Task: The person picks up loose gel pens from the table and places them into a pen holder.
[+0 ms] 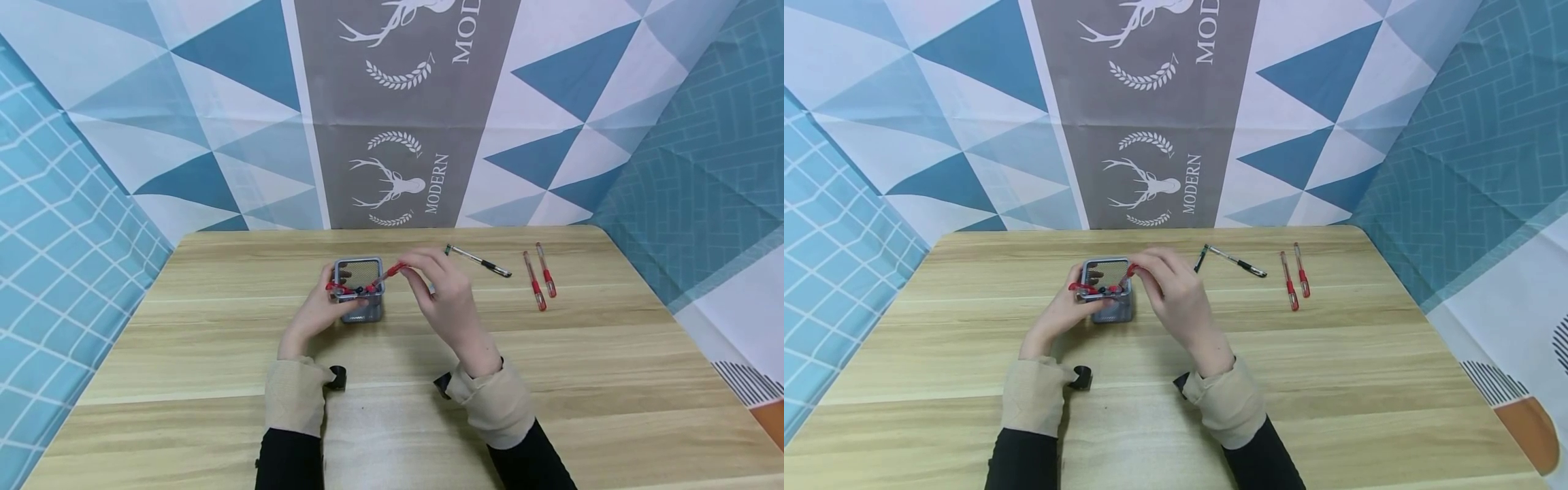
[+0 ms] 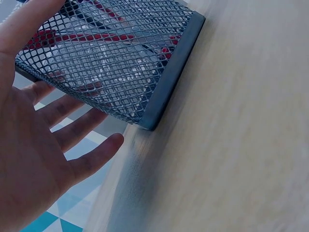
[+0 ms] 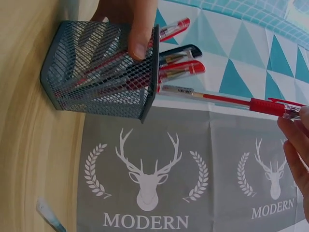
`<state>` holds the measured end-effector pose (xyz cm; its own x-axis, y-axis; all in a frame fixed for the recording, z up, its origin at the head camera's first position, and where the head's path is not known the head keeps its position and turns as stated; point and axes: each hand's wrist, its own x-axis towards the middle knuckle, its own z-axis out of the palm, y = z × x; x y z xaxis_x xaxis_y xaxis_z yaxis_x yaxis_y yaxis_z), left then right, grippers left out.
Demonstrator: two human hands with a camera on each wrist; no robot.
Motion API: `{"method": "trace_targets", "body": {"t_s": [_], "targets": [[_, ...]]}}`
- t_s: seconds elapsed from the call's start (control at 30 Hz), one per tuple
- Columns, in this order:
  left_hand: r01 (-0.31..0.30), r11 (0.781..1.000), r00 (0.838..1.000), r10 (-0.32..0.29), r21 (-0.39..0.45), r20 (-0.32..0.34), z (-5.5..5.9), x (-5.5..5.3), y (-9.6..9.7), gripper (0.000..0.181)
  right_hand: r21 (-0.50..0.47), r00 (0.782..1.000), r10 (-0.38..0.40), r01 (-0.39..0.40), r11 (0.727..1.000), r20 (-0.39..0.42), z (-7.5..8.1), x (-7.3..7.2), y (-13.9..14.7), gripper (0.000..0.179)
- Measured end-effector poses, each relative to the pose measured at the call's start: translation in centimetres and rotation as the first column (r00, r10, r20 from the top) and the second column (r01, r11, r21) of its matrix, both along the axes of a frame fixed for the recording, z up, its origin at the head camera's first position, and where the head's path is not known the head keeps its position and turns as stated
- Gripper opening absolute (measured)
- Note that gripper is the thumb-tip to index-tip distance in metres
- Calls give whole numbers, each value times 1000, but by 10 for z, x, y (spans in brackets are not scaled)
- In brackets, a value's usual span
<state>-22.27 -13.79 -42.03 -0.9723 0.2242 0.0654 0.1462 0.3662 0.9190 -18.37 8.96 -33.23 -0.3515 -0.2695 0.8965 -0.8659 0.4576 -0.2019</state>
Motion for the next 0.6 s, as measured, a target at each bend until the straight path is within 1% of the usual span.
{"method": "trace_targets", "body": {"t_s": [0.17,0.37,0.6], "targets": [[-9,1000,1000,9,-6,-2,0,0,0,87,30,1000,8,-9,1000,16,-1,3,-6,18],[-11,1000,1000,11,-15,-1,1,0,0,89,45,1000,22,-22,999,8,-5,3,-10,15],[-7,1000,1000,7,-10,2,1,0,0,89,56,1000,16,-16,998,4,-7,3,-12,15]]}}
